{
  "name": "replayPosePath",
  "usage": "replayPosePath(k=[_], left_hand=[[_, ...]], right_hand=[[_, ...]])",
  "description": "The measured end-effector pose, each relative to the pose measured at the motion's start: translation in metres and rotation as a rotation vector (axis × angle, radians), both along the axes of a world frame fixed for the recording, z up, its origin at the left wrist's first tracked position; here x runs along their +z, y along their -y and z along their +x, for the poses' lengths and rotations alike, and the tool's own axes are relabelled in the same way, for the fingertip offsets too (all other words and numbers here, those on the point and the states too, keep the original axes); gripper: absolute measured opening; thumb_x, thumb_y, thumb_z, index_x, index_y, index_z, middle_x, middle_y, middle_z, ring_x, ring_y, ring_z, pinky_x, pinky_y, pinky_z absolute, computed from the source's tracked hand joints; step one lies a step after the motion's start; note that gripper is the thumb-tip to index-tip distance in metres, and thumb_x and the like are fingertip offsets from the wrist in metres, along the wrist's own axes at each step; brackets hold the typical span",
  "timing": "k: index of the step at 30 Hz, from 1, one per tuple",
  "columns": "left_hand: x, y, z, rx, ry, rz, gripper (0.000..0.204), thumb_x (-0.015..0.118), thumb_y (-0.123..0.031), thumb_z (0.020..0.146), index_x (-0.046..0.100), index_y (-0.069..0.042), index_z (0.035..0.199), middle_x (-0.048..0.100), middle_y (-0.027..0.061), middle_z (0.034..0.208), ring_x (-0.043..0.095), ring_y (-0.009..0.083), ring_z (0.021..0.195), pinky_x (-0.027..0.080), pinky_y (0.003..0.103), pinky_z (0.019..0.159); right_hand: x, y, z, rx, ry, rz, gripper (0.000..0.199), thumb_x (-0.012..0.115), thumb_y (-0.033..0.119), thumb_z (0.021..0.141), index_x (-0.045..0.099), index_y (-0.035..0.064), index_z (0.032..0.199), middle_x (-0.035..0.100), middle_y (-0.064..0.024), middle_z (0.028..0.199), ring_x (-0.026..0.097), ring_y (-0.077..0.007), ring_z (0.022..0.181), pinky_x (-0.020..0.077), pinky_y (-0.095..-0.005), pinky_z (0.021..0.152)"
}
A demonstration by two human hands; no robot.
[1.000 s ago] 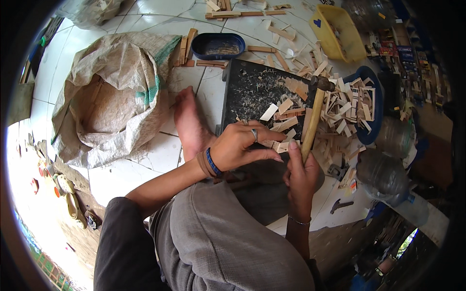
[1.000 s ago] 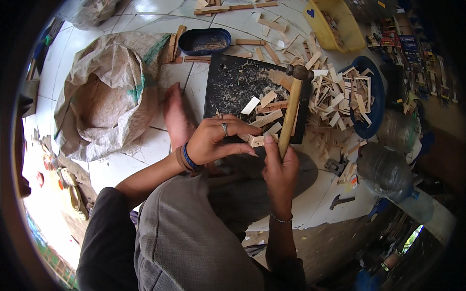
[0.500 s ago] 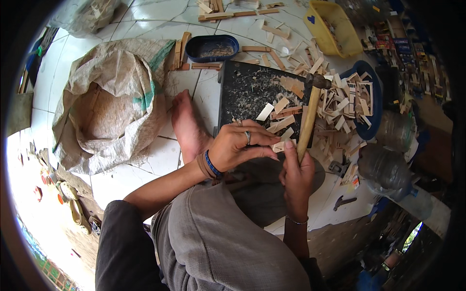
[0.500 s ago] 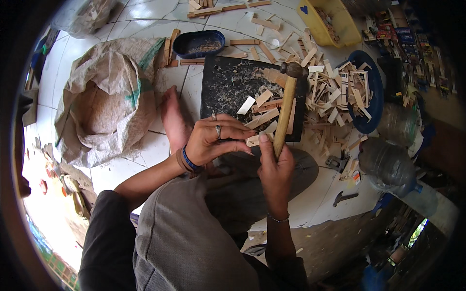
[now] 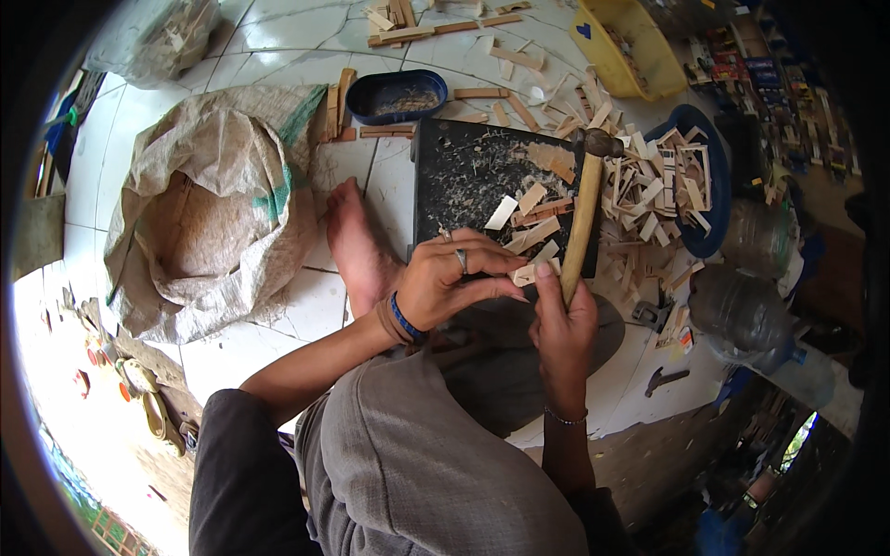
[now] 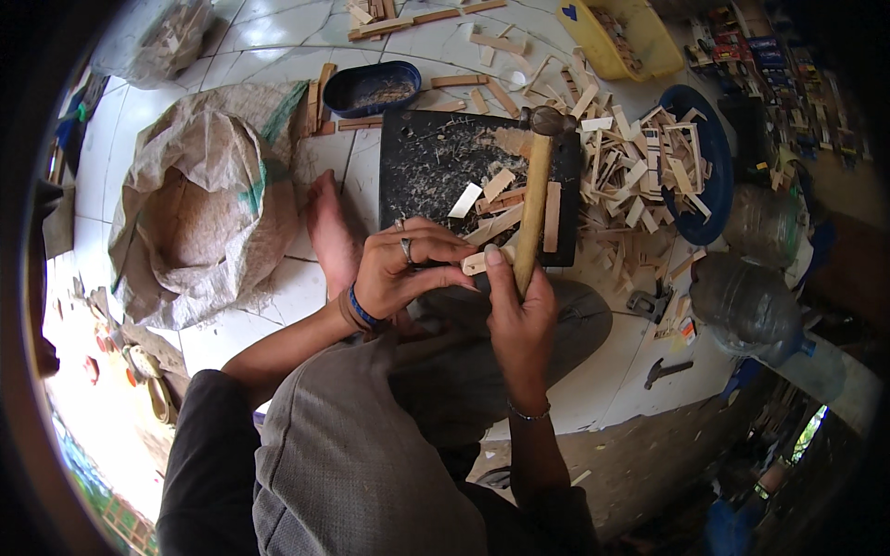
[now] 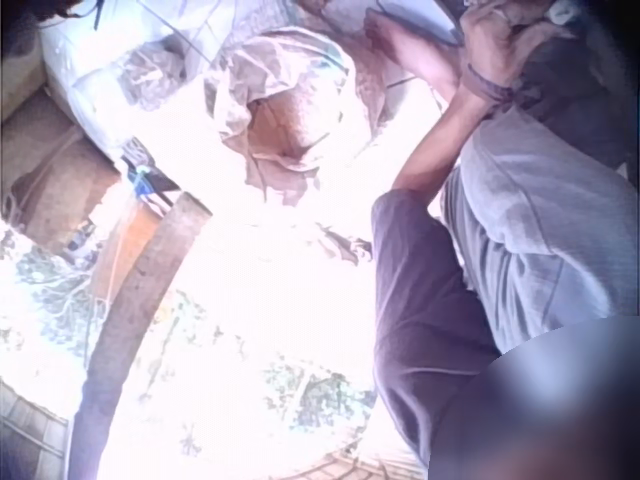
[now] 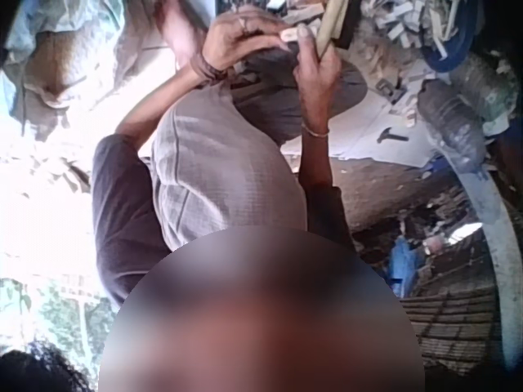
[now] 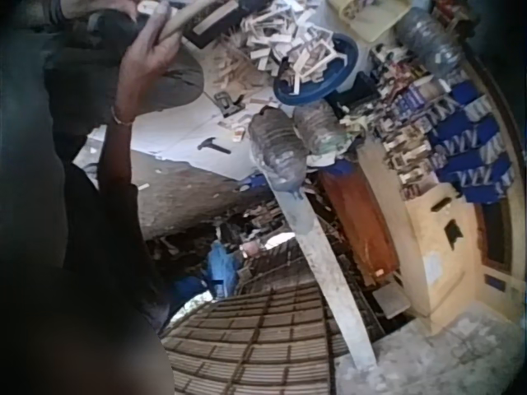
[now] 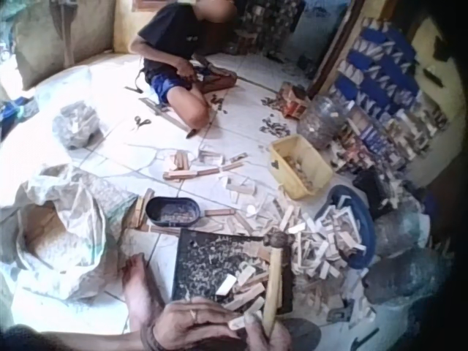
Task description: The person sits on the floor and repeatedly splits small wooden sticks using a hammer and a chisel. They pick up sticks from a sack, place them on a black board, strike them with the hammer, and then place the split pieces into a blue bowl.
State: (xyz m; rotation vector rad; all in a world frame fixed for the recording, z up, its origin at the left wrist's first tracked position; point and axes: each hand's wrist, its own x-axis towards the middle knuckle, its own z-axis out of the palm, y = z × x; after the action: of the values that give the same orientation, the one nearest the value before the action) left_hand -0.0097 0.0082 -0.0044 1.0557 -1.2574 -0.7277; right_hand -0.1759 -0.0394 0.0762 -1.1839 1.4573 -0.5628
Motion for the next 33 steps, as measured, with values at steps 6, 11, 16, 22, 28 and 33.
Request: replayPosePath(k=[6, 11, 16, 22, 28, 33], left_hand=[[-0.0003, -0.0016, -0.0024, 0.044, 0.012, 0.029, 0.033, 0.090, -0.015, 0.075, 0.078, -0.004, 0.104, 0.078, 0.0102, 0.105, 0.073, 0.0272, 0.099, 0.055, 0.037, 0.087], [0.0003, -0.0027, -0.0043, 0.060, -0.004, 0.065, 0.031, 0.090, -0.015, 0.075, 0.079, -0.004, 0.102, 0.079, 0.0084, 0.104, 0.073, 0.0250, 0.100, 0.056, 0.036, 0.088], [-0.0007, -0.0034, -0.0049, 0.060, -0.007, 0.081, 0.033, 0.090, -0.014, 0.075, 0.079, -0.003, 0.104, 0.079, 0.0080, 0.104, 0.073, 0.0238, 0.101, 0.056, 0.036, 0.088], [-0.0022, -0.0038, -0.0058, 0.065, -0.005, 0.078, 0.032, 0.090, -0.013, 0.076, 0.079, -0.003, 0.104, 0.079, 0.0084, 0.105, 0.073, 0.0240, 0.101, 0.056, 0.035, 0.087], [0.0000, -0.0044, -0.0068, 0.064, -0.044, 0.112, 0.034, 0.089, -0.012, 0.076, 0.078, -0.003, 0.107, 0.079, 0.0090, 0.106, 0.072, 0.0235, 0.100, 0.056, 0.035, 0.087], [-0.0003, -0.0022, -0.0041, 0.020, -0.063, 0.078, 0.032, 0.088, -0.010, 0.078, 0.078, -0.003, 0.108, 0.078, 0.0084, 0.107, 0.072, 0.0234, 0.101, 0.055, 0.035, 0.089]], right_hand=[[0.0001, 0.0002, 0.0018, 0.024, 0.005, -0.026, 0.023, 0.068, 0.027, 0.104, 0.069, 0.0047, 0.099, 0.049, 0.0084, 0.065, 0.036, 0.0005, 0.051, 0.0273, -0.0226, 0.044], [-0.0012, 0.0014, 0.0012, 0.048, -0.006, -0.051, 0.023, 0.068, 0.027, 0.104, 0.070, 0.0041, 0.101, 0.050, 0.0080, 0.066, 0.037, -0.0001, 0.053, 0.0287, -0.0234, 0.045], [-0.0041, 0.0017, -0.0005, 0.058, -0.017, -0.071, 0.023, 0.067, 0.025, 0.104, 0.070, 0.0028, 0.100, 0.052, 0.0067, 0.068, 0.039, -0.0011, 0.056, 0.0305, -0.0243, 0.048], [-0.0064, 0.0023, 0.0008, 0.079, -0.037, -0.120, 0.022, 0.067, 0.023, 0.104, 0.070, 0.0012, 0.101, 0.056, 0.0046, 0.071, 0.041, -0.0026, 0.060, 0.0334, -0.0249, 0.051], [-0.0049, 0.0022, -0.0001, 0.069, -0.038, -0.068, 0.022, 0.067, 0.022, 0.104, 0.069, 0.0007, 0.102, 0.057, 0.0035, 0.072, 0.043, -0.0034, 0.062, 0.0360, -0.0257, 0.053], [-0.0082, 0.0028, 0.0003, 0.082, -0.023, -0.125, 0.023, 0.067, 0.022, 0.104, 0.068, -0.0001, 0.102, 0.058, 0.0022, 0.074, 0.045, -0.0048, 0.064, 0.0383, -0.0267, 0.055]])
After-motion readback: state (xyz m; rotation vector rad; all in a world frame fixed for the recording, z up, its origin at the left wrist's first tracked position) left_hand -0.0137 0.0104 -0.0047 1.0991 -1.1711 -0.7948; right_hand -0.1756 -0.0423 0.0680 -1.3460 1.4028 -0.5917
